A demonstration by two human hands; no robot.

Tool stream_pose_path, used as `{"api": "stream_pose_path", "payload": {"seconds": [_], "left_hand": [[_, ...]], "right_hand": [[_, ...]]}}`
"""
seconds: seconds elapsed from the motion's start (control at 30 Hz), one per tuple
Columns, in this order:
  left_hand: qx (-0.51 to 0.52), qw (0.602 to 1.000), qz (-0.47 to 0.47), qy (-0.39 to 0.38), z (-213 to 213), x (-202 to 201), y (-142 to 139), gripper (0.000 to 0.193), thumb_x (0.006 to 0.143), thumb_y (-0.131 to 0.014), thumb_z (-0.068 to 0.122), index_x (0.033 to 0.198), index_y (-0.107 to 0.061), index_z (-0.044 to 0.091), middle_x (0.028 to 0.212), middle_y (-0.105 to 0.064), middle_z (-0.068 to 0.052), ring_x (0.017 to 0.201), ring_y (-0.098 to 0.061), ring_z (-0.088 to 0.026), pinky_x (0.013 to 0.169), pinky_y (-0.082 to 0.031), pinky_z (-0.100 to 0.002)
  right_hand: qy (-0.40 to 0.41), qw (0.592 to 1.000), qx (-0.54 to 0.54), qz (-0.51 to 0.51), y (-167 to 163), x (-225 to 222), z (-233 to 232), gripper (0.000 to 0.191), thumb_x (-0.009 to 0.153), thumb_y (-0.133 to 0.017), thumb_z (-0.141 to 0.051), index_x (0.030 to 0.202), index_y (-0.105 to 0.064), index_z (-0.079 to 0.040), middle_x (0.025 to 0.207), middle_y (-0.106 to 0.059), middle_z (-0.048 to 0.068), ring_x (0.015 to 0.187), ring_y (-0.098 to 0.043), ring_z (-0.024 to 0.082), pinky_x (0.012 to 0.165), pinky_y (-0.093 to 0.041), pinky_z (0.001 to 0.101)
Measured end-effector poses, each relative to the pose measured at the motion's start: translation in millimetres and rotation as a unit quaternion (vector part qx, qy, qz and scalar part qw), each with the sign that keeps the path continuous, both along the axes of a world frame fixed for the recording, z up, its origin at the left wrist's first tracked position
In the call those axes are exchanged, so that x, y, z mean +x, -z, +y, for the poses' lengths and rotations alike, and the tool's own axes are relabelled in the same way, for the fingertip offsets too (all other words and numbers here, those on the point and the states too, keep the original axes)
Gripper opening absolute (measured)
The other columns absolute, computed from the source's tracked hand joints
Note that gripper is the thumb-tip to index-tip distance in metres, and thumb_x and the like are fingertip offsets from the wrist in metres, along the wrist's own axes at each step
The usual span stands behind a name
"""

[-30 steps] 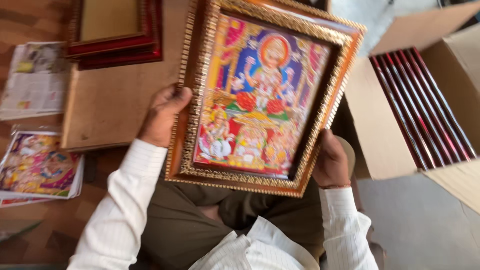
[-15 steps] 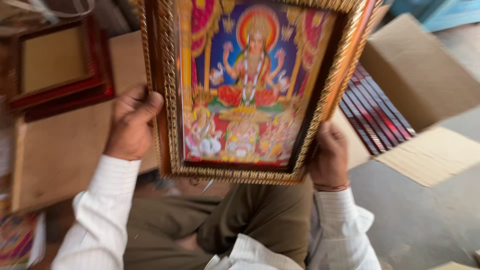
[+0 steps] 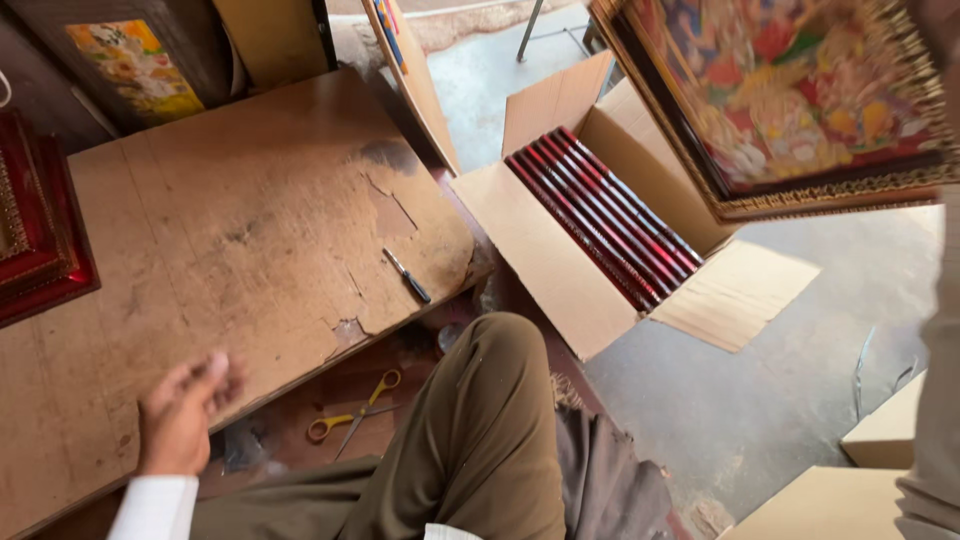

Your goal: The person sits on the floor at a low workbench and uses a screwdriver to fasten the backing board onto a picture frame. They place a framed religious print into the frame, wipe the frame surface with their hand, align the backing board, and drive screws along the frame edge.

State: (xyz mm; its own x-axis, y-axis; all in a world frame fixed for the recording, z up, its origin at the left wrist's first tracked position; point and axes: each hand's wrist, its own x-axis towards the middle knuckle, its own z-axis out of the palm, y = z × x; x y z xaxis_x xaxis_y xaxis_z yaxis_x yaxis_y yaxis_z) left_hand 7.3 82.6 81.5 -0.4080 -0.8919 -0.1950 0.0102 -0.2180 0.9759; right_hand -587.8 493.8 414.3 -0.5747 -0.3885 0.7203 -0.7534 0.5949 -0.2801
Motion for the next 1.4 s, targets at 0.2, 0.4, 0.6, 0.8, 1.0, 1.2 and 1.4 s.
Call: {"api": "stream_pose_path", "payload": {"seconds": [0.2, 0.4, 0.6, 0.8, 1.0, 1.2, 1.4], "left_hand": [[0.077, 0.994, -0.056, -0.045, -2, 53, 93, 0.033, 0.101, -0.065, 0.017, 0.123, -0.063, -0.007, 0.111, -0.073, -0.02, 0.097, -0.072, -0.026, 0.084, -0.056, -0.036], [0.095, 0.989, -0.076, -0.086, -5, 78, 121, 0.036, 0.103, -0.065, 0.019, 0.128, -0.062, -0.008, 0.114, -0.072, -0.021, 0.097, -0.071, -0.027, 0.082, -0.054, -0.037], [0.1, 0.989, -0.079, -0.073, 2, 69, 115, 0.037, 0.102, -0.065, 0.02, 0.127, -0.062, -0.007, 0.114, -0.072, -0.02, 0.098, -0.07, -0.025, 0.084, -0.055, -0.037], [0.111, 0.987, -0.101, -0.066, -1, 68, 115, 0.037, 0.102, -0.065, 0.019, 0.128, -0.063, -0.007, 0.116, -0.072, -0.021, 0.098, -0.07, -0.025, 0.086, -0.055, -0.038], [0.137, 0.983, -0.109, -0.051, -12, 72, 130, 0.033, 0.104, -0.062, 0.016, 0.13, -0.062, -0.004, 0.119, -0.07, -0.021, 0.102, -0.07, -0.03, 0.087, -0.055, -0.042], [0.137, 0.983, -0.11, -0.045, -12, 74, 132, 0.031, 0.105, -0.062, 0.015, 0.13, -0.062, -0.004, 0.119, -0.07, -0.021, 0.103, -0.07, -0.03, 0.088, -0.055, -0.043], [0.112, 0.987, -0.102, -0.058, -7, 74, 133, 0.033, 0.103, -0.065, 0.015, 0.129, -0.064, -0.006, 0.116, -0.072, -0.021, 0.099, -0.071, -0.03, 0.085, -0.055, -0.04]], "right_hand": [[0.037, 0.998, 0.047, 0.002, 13, -25, -12, 0.018, 0.1, -0.076, -0.022, 0.111, -0.078, -0.007, 0.087, -0.07, 0.017, 0.072, -0.066, 0.031, 0.071, -0.052, 0.0419], [0.051, 0.989, 0.117, 0.068, 33, -43, -34, 0.017, 0.097, -0.083, -0.026, 0.1, -0.082, -0.009, 0.075, -0.072, 0.016, 0.06, -0.065, 0.031, 0.062, -0.052, 0.0428], [0.034, 0.989, 0.136, 0.052, 54, -75, -65, 0.025, 0.102, -0.077, -0.036, 0.101, -0.081, -0.012, 0.076, -0.072, 0.011, 0.056, -0.062, 0.029, 0.056, -0.047, 0.0439], [0.052, 0.959, 0.228, 0.159, 72, -105, -88, 0.03, 0.106, -0.078, -0.043, 0.094, -0.084, -0.016, 0.073, -0.072, 0.006, 0.055, -0.064, 0.023, 0.055, -0.05, 0.038], [0.056, 0.986, 0.15, 0.034, 79, -114, -96, 0.025, 0.097, -0.082, -0.036, 0.103, -0.08, -0.011, 0.077, -0.072, 0.014, 0.062, -0.068, 0.034, 0.058, -0.053, 0.0483], [0.06, 0.993, 0.1, 0.002, 89, -112, -78, 0.025, 0.097, -0.085, -0.036, 0.102, -0.081, -0.012, 0.081, -0.074, 0.014, 0.065, -0.069, 0.033, 0.061, -0.054, 0.0466], [-0.043, 0.99, 0.128, 0.029, 126, -117, -73, 0.019, 0.094, -0.08, -0.026, 0.105, -0.082, -0.01, 0.103, -0.076, 0.017, 0.085, -0.07, 0.038, 0.076, -0.054, 0.0468]]}}
